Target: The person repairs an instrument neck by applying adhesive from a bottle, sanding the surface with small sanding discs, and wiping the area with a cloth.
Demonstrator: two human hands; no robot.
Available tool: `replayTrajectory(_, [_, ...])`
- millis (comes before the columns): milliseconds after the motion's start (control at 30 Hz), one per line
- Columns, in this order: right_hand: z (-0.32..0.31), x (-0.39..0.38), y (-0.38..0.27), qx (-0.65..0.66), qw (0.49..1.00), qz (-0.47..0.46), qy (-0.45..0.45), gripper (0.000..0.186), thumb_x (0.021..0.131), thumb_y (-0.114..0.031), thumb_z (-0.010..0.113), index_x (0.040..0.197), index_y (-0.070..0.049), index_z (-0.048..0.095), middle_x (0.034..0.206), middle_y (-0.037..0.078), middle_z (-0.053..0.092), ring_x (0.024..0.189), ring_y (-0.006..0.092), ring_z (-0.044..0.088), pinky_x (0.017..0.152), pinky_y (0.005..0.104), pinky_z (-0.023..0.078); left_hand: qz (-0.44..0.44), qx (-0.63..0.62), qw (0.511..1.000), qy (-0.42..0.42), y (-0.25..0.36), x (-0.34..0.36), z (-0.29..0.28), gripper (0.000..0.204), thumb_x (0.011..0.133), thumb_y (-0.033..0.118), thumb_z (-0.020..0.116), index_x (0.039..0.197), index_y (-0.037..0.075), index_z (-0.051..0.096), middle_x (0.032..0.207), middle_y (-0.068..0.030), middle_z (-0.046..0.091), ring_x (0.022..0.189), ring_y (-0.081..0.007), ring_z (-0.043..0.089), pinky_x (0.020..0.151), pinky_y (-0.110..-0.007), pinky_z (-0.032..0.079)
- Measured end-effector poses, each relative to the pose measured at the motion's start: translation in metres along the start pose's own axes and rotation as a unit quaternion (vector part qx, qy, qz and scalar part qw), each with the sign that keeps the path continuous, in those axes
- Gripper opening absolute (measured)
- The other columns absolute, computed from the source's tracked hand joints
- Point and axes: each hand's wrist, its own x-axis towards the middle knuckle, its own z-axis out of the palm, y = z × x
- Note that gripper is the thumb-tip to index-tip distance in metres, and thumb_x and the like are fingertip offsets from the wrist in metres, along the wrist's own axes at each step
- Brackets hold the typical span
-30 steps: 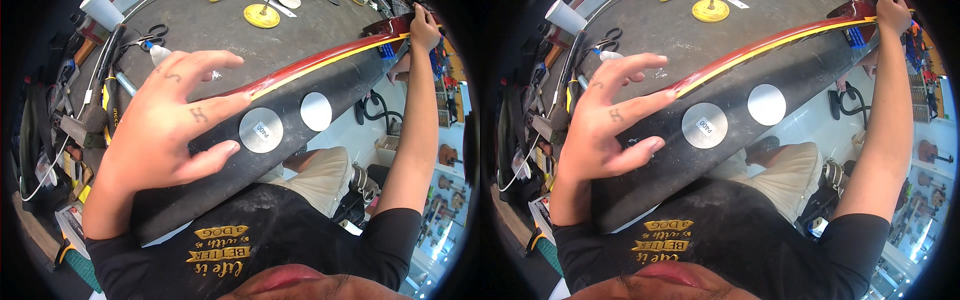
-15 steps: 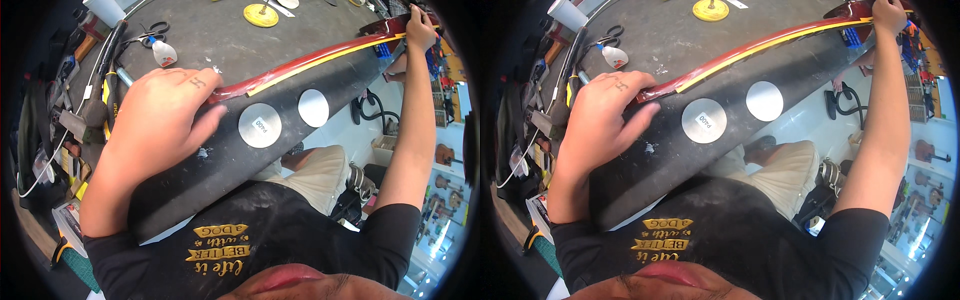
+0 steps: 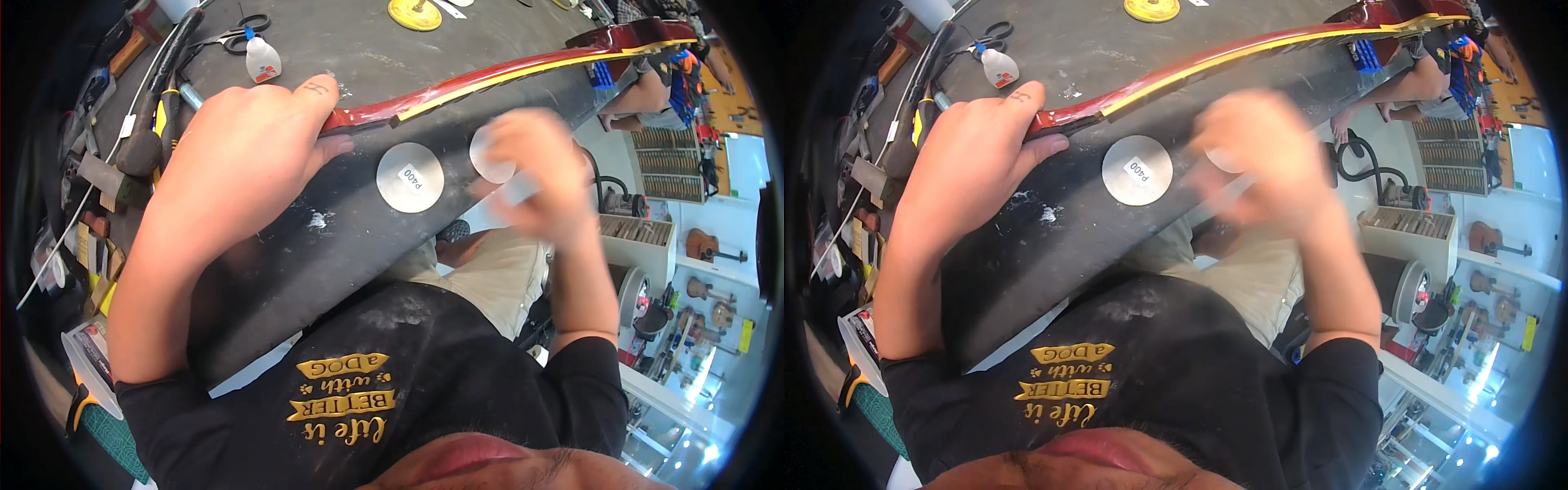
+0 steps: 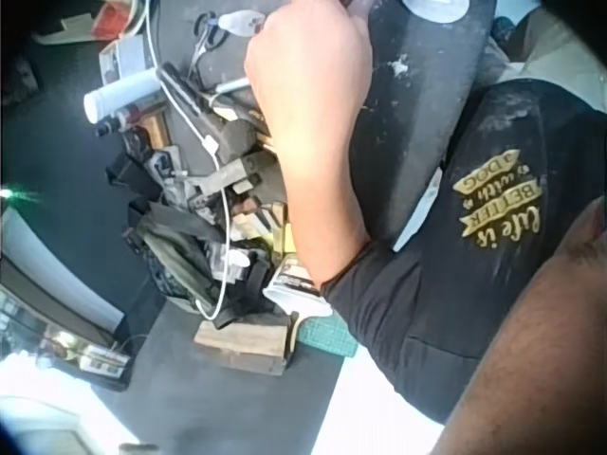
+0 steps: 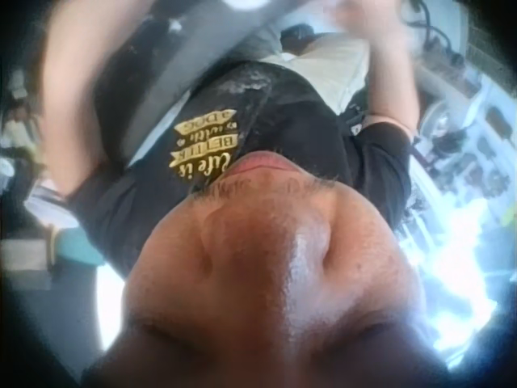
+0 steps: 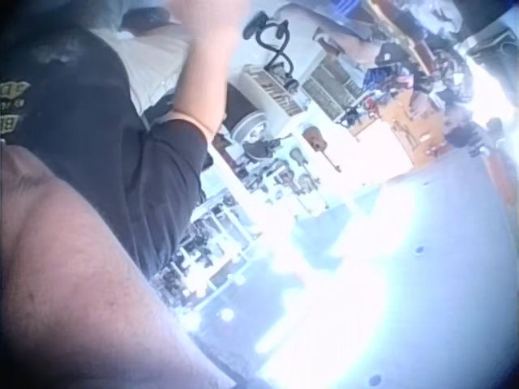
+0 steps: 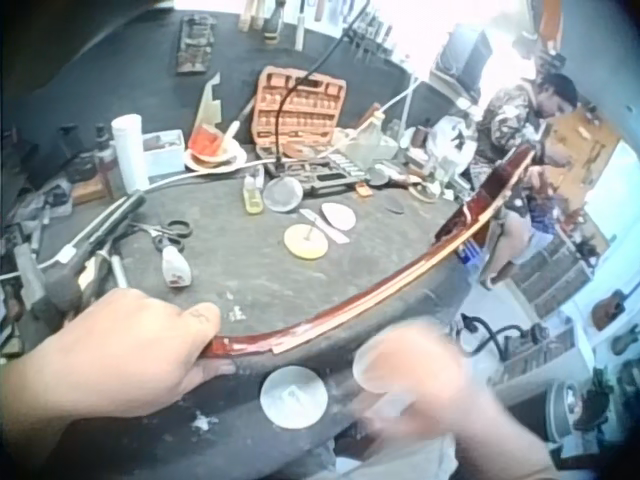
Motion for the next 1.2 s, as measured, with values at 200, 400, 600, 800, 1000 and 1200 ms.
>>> replayTrajectory(200, [0.051,0.022,-0.038,0.032,0.994,0.033,-0.095,0.05,0.091,-0.024,0.087,0.134,-0.002,0.078,0.142,0.016,0.079,0.128,0.0369,0.076,0.109,0.0565,0.061,0.001,0.005,1.0,-0.007,-0.004,0.0,-0.008,0.036,0.104,0.027,0.085,0.109,0.0,0.061,0.087,-0.0245,0.075,0.09,-0.0497,0.075,0.078,-0.059,0.057])
replayTrajectory(400, [0.025,0.027,-0.042,-0.042,0.997,-0.058,0.036,0.033,0.088,-0.01,0.081,0.12,-0.001,0.084,0.122,0.015,0.087,0.118,0.0356,0.084,0.11,0.0522,0.063,0.012,-0.02,0.999,0.022,-0.007,-0.001,-0.007,0.037,0.103,0.027,0.087,0.108,0.0,0.061,0.086,-0.0242,0.075,0.089,-0.05,0.075,0.078,-0.059,0.057])
replayTrajectory(600, [0.012,0.072,-0.019,-0.176,0.984,-0.017,0.008,0.031,0.092,-0.001,0.075,0.12,-0.006,0.087,0.127,0.012,0.088,0.126,0.0347,0.083,0.112,0.0514,0.062,0.02,-0.032,0.999,0.022,-0.005,-0.001,-0.004,0.038,0.1,0.026,0.089,0.109,0.0,0.063,0.083,-0.0228,0.074,0.086,-0.0486,0.076,0.077,-0.059,0.058])
replayTrajectory(800, [0.017,0.077,-0.006,-0.146,0.989,-0.021,0.018,0.032,0.084,0.001,0.074,0.113,-0.004,0.085,0.116,0.013,0.088,0.115,0.0351,0.086,0.105,0.0512,0.066,0.017,-0.043,0.998,0.033,-0.005,-0.002,0.001,0.037,0.097,0.023,0.091,0.109,0.0,0.064,0.081,-0.0224,0.074,0.084,-0.0472,0.076,0.076,-0.058,0.058])
replayTrajectory(1000, [0.022,0.077,-0.006,-0.091,0.994,-0.05,0.03,0.033,0.08,0.003,0.074,0.111,-0.001,0.084,0.112,0.015,0.087,0.111,0.0374,0.086,0.1,0.0508,0.068,0.004,-0.041,0.999,0.013,-0.003,0.0,-0.003,0.037,0.097,0.022,0.091,0.109,0.0,0.065,0.082,-0.023,0.075,0.085,-0.0475,0.077,0.077,-0.058,0.058])
replayTrajectory(1200, [0.025,0.079,-0.006,-0.043,0.997,-0.053,0.037,0.036,0.077,0.007,0.073,0.111,0.001,0.084,0.109,0.016,0.087,0.108,0.0375,0.086,0.099,0.0502,0.069,0.003,-0.041,0.999,0.026,-0.004,-0.001,-0.001,0.037,0.097,0.023,0.091,0.108,-0.001,0.065,0.083,-0.024,0.075,0.086,-0.0486,0.076,0.078,-0.058,0.058])
